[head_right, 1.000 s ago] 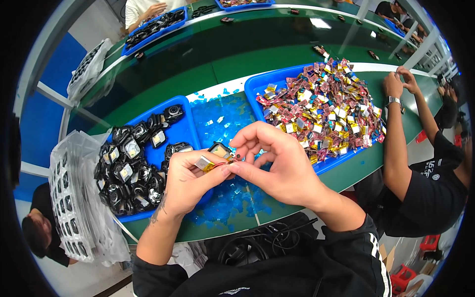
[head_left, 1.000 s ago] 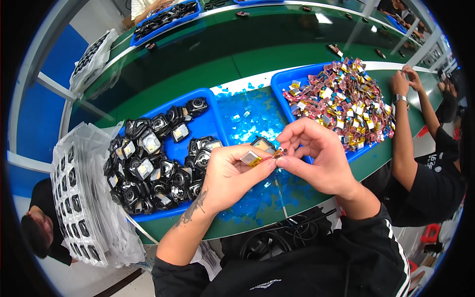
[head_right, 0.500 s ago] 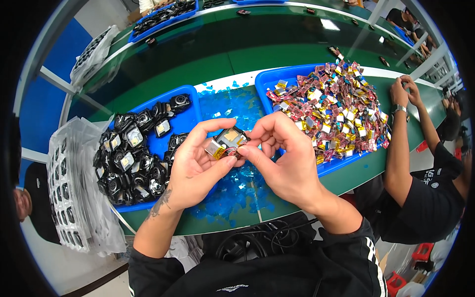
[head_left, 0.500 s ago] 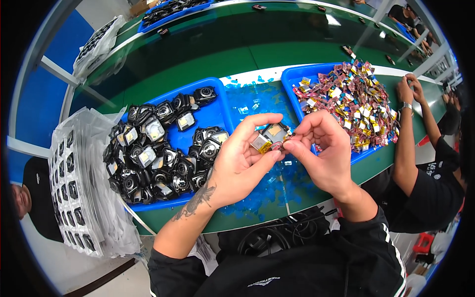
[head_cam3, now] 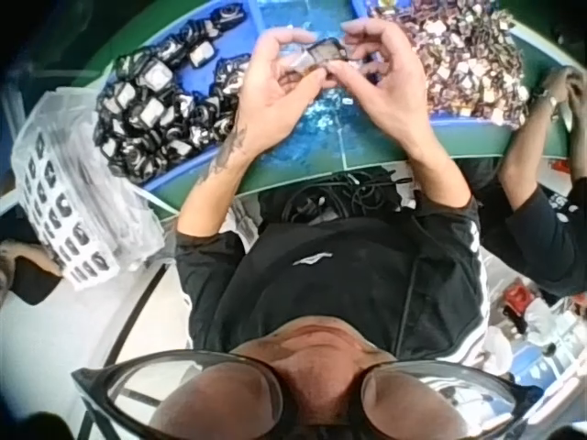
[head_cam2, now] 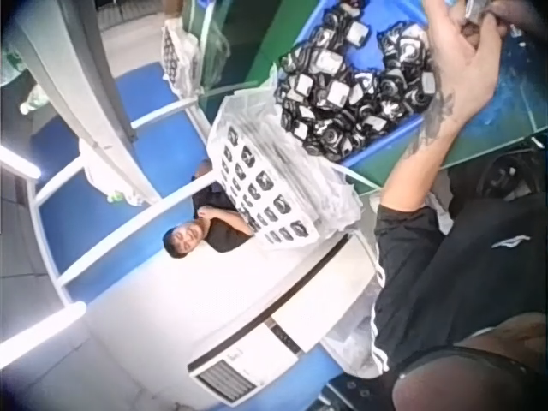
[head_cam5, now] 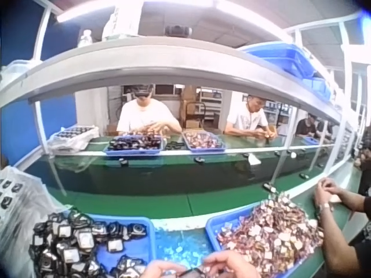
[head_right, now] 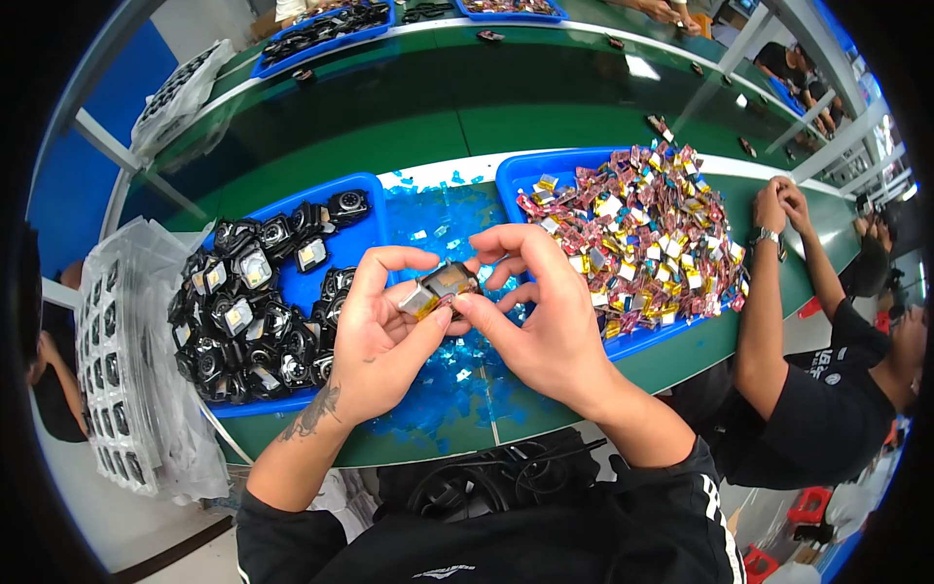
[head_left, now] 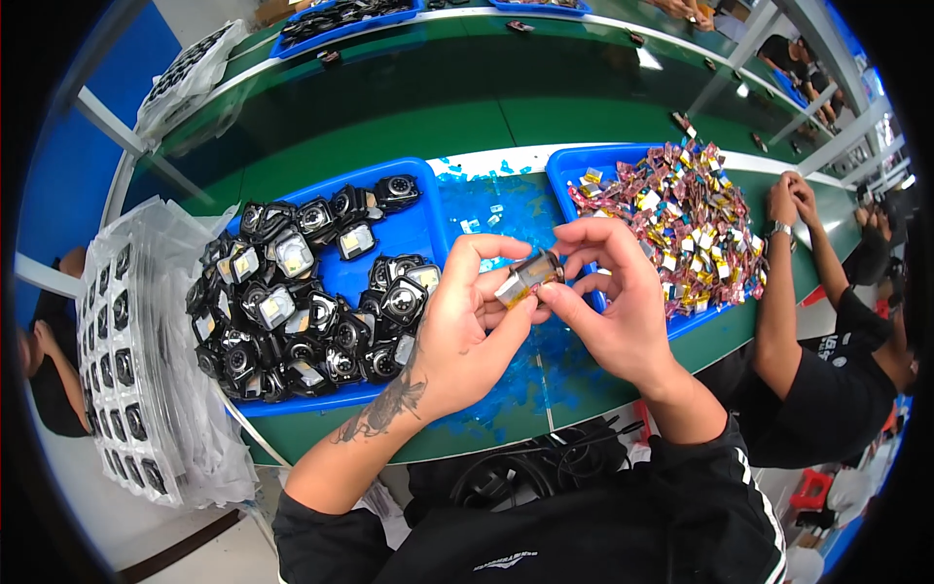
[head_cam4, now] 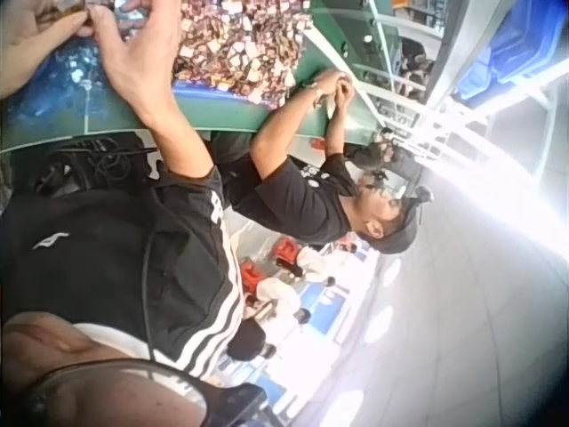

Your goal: Assembling small electronic components and batteries on a production line.

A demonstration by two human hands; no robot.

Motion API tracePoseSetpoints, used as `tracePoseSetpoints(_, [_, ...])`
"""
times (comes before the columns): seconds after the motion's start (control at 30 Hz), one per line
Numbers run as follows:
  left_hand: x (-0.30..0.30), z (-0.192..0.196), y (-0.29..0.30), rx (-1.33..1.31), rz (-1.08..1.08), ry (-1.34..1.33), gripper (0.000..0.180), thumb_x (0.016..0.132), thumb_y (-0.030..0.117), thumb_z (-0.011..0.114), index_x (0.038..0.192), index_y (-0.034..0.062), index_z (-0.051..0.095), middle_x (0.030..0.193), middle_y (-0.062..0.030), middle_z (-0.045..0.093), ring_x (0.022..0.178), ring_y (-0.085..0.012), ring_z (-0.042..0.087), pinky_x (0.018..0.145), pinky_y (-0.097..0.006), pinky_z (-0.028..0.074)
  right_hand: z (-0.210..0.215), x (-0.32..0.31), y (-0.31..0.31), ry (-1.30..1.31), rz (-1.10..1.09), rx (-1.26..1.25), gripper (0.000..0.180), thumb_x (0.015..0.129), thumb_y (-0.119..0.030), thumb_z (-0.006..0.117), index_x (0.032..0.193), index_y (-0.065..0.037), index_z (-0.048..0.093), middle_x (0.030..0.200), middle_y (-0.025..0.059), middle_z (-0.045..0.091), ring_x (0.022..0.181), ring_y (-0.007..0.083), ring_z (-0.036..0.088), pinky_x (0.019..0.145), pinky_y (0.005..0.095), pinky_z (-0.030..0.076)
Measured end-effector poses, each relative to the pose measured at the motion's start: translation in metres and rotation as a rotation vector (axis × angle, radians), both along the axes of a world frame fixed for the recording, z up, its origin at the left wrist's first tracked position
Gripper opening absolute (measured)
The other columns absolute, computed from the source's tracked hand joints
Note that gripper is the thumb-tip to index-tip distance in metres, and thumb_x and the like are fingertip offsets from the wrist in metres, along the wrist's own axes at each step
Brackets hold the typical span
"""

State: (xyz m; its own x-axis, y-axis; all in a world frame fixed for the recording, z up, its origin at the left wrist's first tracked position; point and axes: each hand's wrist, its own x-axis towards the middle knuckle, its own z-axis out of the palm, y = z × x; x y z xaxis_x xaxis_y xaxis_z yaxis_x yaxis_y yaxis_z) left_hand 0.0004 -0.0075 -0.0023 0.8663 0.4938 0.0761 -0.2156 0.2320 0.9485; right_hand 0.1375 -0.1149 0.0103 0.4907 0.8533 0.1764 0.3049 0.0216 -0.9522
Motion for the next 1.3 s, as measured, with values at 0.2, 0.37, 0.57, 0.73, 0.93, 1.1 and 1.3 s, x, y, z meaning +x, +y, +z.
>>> tracePoseSetpoints(0.2, [0.006, -0.003, 0.003, -0.134, 0.134, -0.041, 0.050, 0.094, -0.007, 0.051, 0.137, 0.0048, 0.030, 0.119, -0.0171, 0.058, 0.105, -0.0179, 0.063, 0.089, -0.031, 0.056, 0.010, 0.009, 0.022, -0.100, 0.056, -0.082, 0.042, 0.081, 0.001, 0.072, 0.120, -0.001, 0.054, 0.095, 0.0053, 0.059, 0.084, 0.0096, 0.060, 0.070, 0.0234, 0.053])
tracePoseSetpoints(0.37, [0.006, -0.019, 0.002, 0.669, 0.608, 0.051, 0.085, 0.085, -0.005, 0.065, 0.151, 0.0056, 0.012, 0.153, -0.0329, 0.016, 0.092, -0.0292, 0.069, 0.070, -0.027, 0.058, 0.025, 0.052, 0.104, 0.149, 0.244, -0.290, 0.038, 0.083, -0.001, 0.071, 0.117, -0.002, 0.055, 0.088, 0.0049, 0.067, 0.077, 0.0097, 0.063, 0.072, 0.0243, 0.053])
tracePoseSetpoints(0.57, [0.002, -0.016, -0.036, 1.711, 0.406, -0.289, 0.033, 0.078, 0.015, 0.061, 0.103, -0.0058, 0.064, 0.107, -0.0183, 0.062, 0.093, -0.0243, 0.059, 0.084, -0.037, 0.054, -0.034, 0.141, 0.210, -0.115, -0.044, -0.468, 0.044, 0.071, -0.010, 0.083, 0.107, -0.002, 0.060, 0.087, 0.0104, 0.068, 0.072, 0.0170, 0.066, 0.065, 0.0285, 0.054])
tracePoseSetpoints(0.73, [0.005, -0.044, -0.045, 1.681, 0.293, -0.429, 0.022, 0.069, 0.015, 0.060, 0.080, -0.0019, 0.067, 0.090, -0.0131, 0.063, 0.095, -0.0252, 0.058, 0.096, -0.043, 0.048, -0.045, 0.156, 0.220, -0.573, -0.087, -0.555, 0.042, 0.066, -0.021, 0.086, 0.097, -0.001, 0.066, 0.091, 0.0149, 0.069, 0.090, 0.0261, 0.068, 0.076, 0.0362, 0.054])
tracePoseSetpoints(0.93, [0.002, -0.030, -0.036, 1.719, 0.398, -0.537, 0.020, 0.073, 0.012, 0.064, 0.090, 0.0021, 0.070, 0.097, -0.0076, 0.066, 0.098, -0.0194, 0.058, 0.095, -0.038, 0.049, 0.024, 0.064, 0.172, -0.621, 0.402, -0.166, 0.021, 0.084, -0.021, 0.071, 0.093, -0.002, 0.071, 0.085, 0.0119, 0.070, 0.080, 0.0228, 0.069, 0.072, 0.0339, 0.054])
tracePoseSetpoints(1.1, [0.000, -0.025, -0.031, 1.691, 0.522, -0.554, 0.024, 0.080, 0.019, 0.062, 0.099, 0.0077, 0.071, 0.103, -0.0057, 0.067, 0.099, -0.0185, 0.057, 0.095, -0.038, 0.049, -0.003, -0.014, 0.136, -0.923, 0.718, -0.223, 0.028, 0.087, -0.019, 0.068, 0.112, -0.006, 0.065, 0.100, 0.0165, 0.064, 0.102, 0.0366, 0.062, 0.085, 0.0436, 0.051])
tracePoseSetpoints(1.3, [-0.002, -0.022, -0.030, 1.651, 0.592, -0.439, 0.029, 0.079, 0.015, 0.065, 0.108, 0.0181, 0.071, 0.113, -0.0040, 0.065, 0.104, -0.0195, 0.055, 0.095, -0.039, 0.048, -0.001, -0.007, 0.127, -0.654, 0.576, -0.263, 0.021, 0.083, -0.014, 0.071, 0.099, -0.003, 0.064, 0.086, 0.0141, 0.067, 0.084, 0.0309, 0.066, 0.075, 0.0390, 0.052])
